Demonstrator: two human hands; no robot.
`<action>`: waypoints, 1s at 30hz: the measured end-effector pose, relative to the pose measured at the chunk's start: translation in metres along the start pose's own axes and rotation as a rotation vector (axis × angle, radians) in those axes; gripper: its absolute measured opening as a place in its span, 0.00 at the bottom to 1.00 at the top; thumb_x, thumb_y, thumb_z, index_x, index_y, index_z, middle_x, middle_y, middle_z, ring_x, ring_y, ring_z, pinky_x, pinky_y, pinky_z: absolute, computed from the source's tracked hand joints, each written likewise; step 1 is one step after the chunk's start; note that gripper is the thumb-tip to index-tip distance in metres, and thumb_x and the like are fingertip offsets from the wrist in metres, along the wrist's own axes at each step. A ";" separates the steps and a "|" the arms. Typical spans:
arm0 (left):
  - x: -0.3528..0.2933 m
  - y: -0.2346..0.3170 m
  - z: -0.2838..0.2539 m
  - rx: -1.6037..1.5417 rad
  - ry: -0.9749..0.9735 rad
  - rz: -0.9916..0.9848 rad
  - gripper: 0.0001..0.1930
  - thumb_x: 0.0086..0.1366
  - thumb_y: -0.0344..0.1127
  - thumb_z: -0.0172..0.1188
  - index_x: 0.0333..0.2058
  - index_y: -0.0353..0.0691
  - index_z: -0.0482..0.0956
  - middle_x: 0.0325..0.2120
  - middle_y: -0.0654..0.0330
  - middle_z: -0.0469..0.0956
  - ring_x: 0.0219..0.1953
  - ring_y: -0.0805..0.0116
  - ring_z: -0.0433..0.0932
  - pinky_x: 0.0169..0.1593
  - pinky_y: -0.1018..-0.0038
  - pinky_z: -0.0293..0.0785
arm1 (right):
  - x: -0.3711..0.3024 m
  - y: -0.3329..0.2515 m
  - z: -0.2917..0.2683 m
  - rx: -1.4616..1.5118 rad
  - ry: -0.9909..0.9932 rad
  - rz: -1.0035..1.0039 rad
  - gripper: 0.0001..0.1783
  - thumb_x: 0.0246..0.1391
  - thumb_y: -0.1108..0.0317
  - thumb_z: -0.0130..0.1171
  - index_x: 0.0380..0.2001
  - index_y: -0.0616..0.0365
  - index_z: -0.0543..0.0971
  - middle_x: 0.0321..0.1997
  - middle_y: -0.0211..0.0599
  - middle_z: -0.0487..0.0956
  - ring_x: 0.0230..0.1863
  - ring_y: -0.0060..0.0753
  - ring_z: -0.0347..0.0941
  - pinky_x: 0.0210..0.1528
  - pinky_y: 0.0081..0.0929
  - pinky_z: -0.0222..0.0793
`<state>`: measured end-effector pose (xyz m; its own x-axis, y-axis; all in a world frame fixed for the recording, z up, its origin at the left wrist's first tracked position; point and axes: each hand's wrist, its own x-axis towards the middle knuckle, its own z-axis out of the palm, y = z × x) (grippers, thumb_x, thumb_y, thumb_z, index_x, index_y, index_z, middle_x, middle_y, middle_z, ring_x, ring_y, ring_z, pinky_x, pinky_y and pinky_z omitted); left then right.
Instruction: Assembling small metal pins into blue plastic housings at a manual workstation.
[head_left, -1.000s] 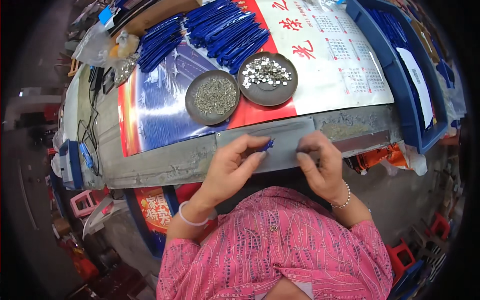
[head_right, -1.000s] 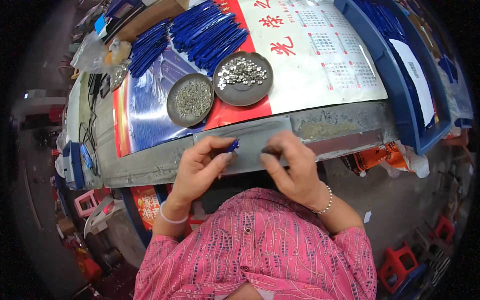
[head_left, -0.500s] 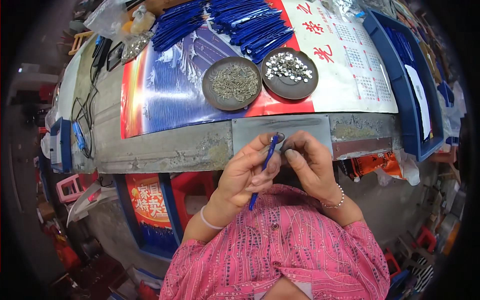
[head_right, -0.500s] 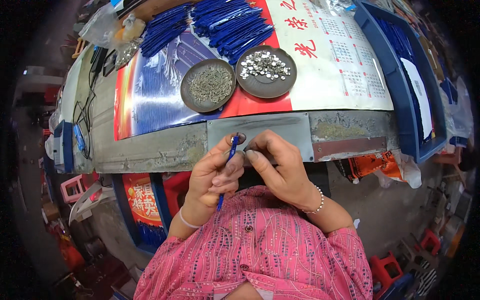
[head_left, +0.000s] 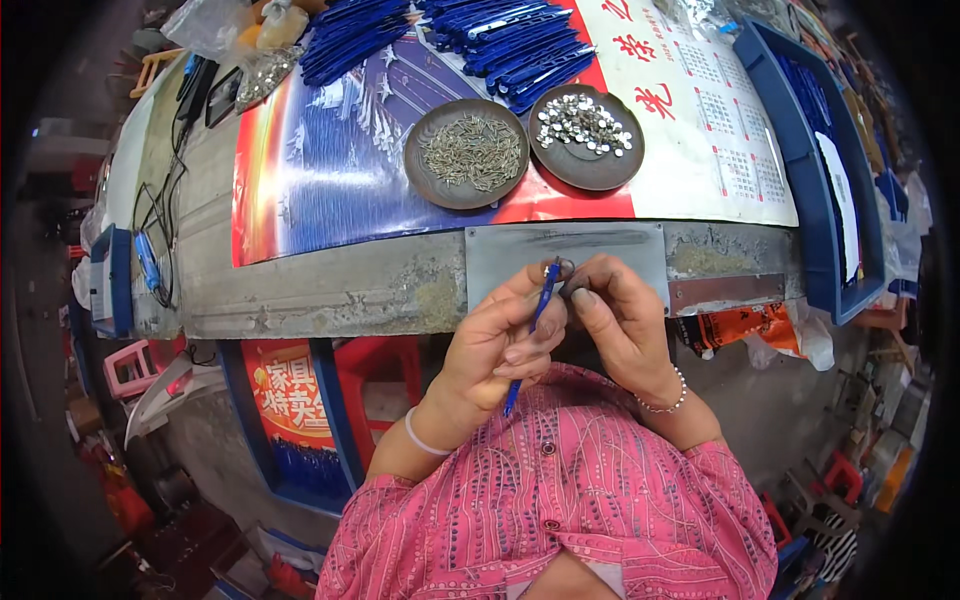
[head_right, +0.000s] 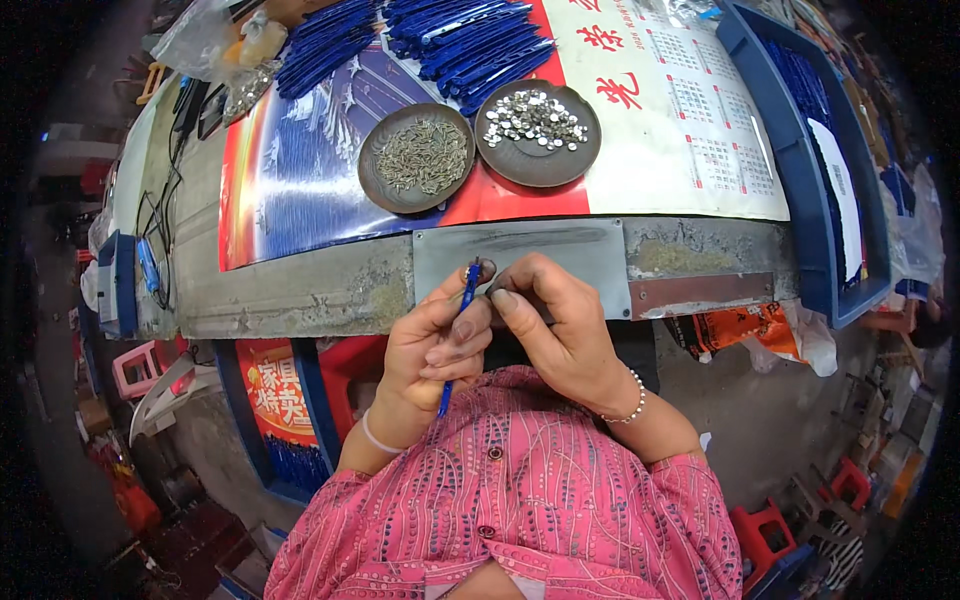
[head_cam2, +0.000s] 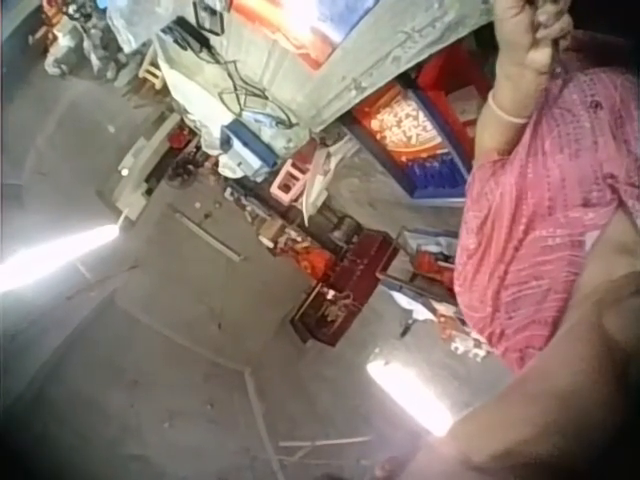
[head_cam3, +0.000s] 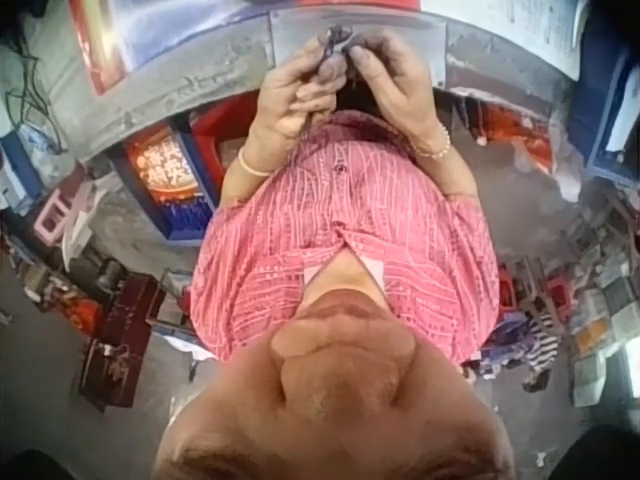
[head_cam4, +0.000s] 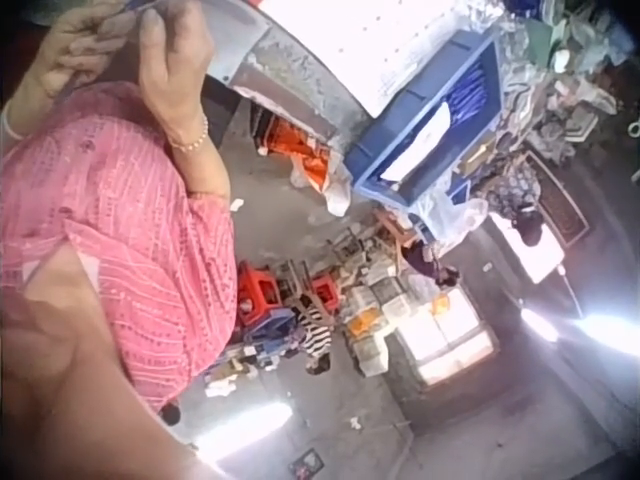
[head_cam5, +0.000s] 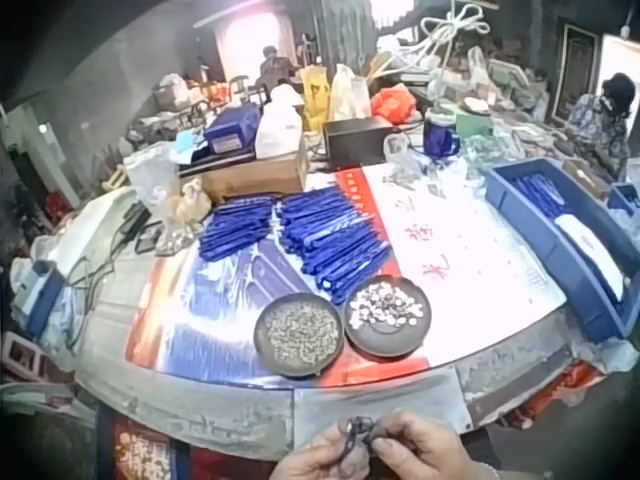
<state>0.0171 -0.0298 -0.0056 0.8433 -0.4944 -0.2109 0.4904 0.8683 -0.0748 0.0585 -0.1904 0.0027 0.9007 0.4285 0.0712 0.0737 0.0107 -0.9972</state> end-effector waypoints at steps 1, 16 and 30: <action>0.000 -0.001 0.001 0.036 0.012 0.027 0.14 0.67 0.30 0.43 0.51 0.40 0.67 0.25 0.57 0.68 0.14 0.82 0.58 0.12 0.90 0.54 | 0.000 0.000 0.000 0.002 0.001 0.002 0.07 0.57 0.72 0.52 0.30 0.66 0.69 0.25 0.35 0.71 0.26 0.22 0.66 0.28 0.20 0.63; -0.002 -0.001 0.002 -0.044 0.052 -0.002 0.11 0.68 0.31 0.42 0.48 0.40 0.65 0.24 0.57 0.68 0.15 0.81 0.59 0.12 0.89 0.54 | 0.012 -0.004 -0.006 0.096 0.023 0.138 0.05 0.59 0.73 0.50 0.34 0.64 0.69 0.35 0.31 0.70 0.31 0.14 0.63 0.33 0.13 0.61; -0.009 -0.006 0.010 -0.049 0.103 -0.153 0.10 0.69 0.34 0.41 0.45 0.39 0.64 0.24 0.59 0.68 0.15 0.82 0.60 0.12 0.90 0.54 | 0.029 -0.002 -0.013 0.096 -0.179 0.074 0.06 0.57 0.72 0.51 0.29 0.64 0.69 0.24 0.28 0.68 0.26 0.15 0.61 0.27 0.17 0.60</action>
<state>0.0091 -0.0308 0.0068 0.7318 -0.6159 -0.2918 0.5975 0.7857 -0.1601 0.0897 -0.1902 0.0071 0.8111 0.5849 0.0013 -0.0384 0.0555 -0.9977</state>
